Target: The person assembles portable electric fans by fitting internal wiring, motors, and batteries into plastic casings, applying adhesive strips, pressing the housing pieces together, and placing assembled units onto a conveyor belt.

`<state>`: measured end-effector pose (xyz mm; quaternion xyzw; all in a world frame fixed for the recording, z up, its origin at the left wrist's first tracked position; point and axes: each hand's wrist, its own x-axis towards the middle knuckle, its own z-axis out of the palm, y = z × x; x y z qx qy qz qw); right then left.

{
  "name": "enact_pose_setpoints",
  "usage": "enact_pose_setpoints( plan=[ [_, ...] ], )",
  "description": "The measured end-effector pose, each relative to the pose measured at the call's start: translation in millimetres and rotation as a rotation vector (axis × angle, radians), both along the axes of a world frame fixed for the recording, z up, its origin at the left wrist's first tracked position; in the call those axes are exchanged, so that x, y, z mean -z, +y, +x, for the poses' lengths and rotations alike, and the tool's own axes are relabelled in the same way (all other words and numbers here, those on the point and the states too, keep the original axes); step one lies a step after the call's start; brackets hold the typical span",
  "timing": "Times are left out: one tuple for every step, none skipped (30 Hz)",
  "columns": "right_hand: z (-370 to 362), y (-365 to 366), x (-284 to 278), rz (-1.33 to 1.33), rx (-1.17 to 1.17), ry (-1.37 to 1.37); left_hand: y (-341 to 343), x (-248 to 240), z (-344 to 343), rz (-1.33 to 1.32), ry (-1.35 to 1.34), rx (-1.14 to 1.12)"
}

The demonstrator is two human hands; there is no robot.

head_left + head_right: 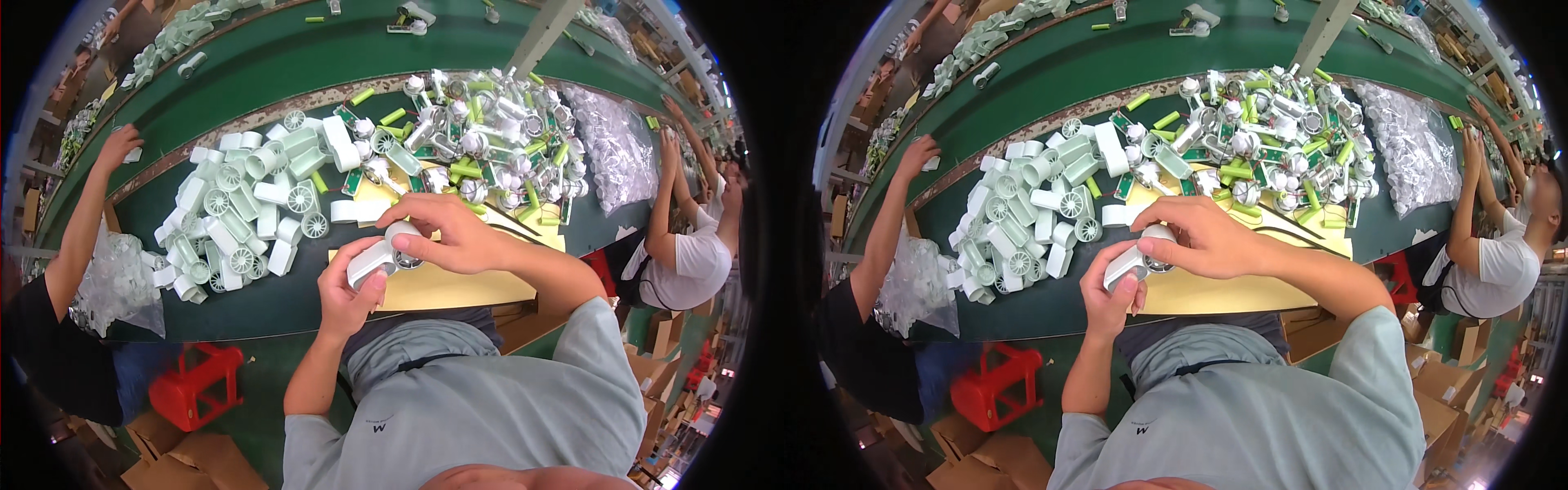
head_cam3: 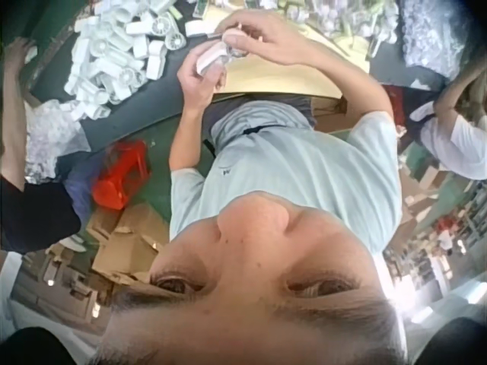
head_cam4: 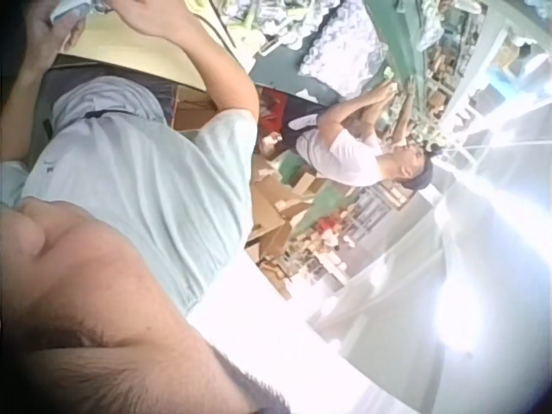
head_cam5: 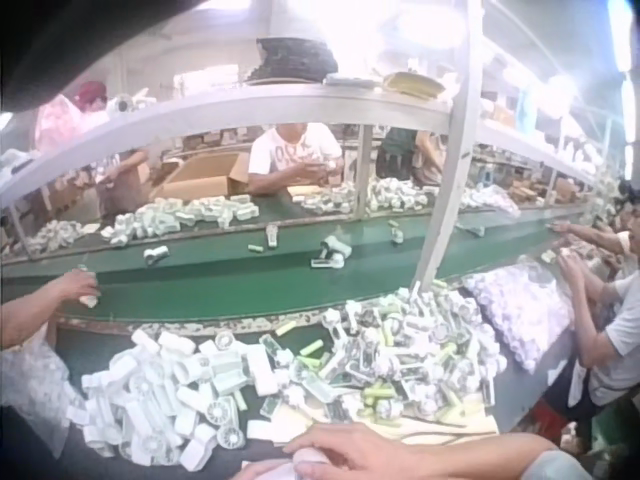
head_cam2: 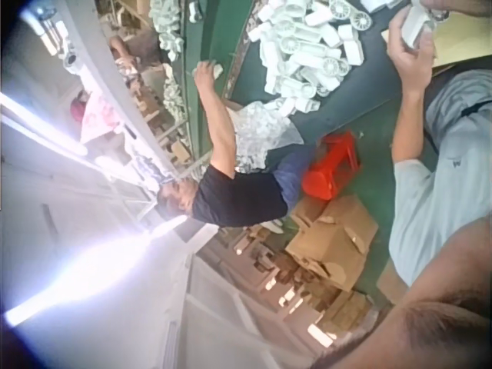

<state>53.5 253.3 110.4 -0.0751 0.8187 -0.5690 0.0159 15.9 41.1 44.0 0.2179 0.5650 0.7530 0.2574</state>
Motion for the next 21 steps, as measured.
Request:
enact_pose_setpoints(
  plan=[
    [-6,3,0,0.005,-0.001,0.005,0,3,-4,0.021,0.017,0.025],
    [-12,7,1,0.04,-0.047,0.055,1,2,-8,0.025,0.023,0.021],
    [-21,11,-1,0.075,-0.093,0.104,1,2,-11,0.05,-0.042,0.047],
    [-30,20,-8,0.214,-0.147,0.13,1,1,-15,0.074,-0.107,0.072],
    [-44,30,-1,0.226,-0.118,0.184,5,-3,-18,0.044,-0.112,0.041],
    [-61,41,6,0.233,-0.093,0.238,7,0,-22,0.018,-0.094,0.0],
    [-79,50,-4,0.184,0.001,0.114,7,3,-25,-0.005,-0.078,-0.04],
    [-99,60,-15,0.134,0.099,-0.009,9,-1,-30,-0.08,0.017,-0.073],
    [-127,75,-14,0.173,0.252,-0.038,12,-3,-34,-0.079,0.027,-0.075],
    [-155,94,-10,0.214,0.414,-0.07,17,-6,-41,-0.226,0.277,-0.122],
    [-180,116,1,0.23,0.494,-0.101,23,-9,-50,-0.37,0.531,-0.171],
    [-204,135,17,0.243,0.572,-0.132,30,-13,-62,-0.463,0.788,-0.204],
    [-226,151,39,0.122,0.584,-0.163,38,-18,-74,-0.553,1.047,-0.238],
    [-245,161,60,0.0,0.589,-0.193,46,-21,-83,-0.599,1.027,-0.193],
    [-261,160,73,-0.199,0.525,-0.267,54,-21,-95,-0.675,1.168,-0.222],
    [-270,155,76,-0.137,0.506,-0.256,58,-18,-107,-0.757,1.306,-0.257],
    [-277,151,78,-0.075,0.487,-0.245,63,-11,-117,-0.893,1.389,-0.26],
    [-285,162,80,0.345,0.456,-0.02,67,-10,-121,-0.897,1.396,-0.265],
    [-291,173,83,0.54,0.476,0.112,71,-9,-125,-0.921,1.414,-0.216],
    [-297,182,86,0.732,0.493,0.243,73,-6,-129,-0.948,1.428,-0.164],
    [-306,195,83,0.834,0.492,0.096,72,0,-131,-0.979,1.459,-0.114]
  ],
)
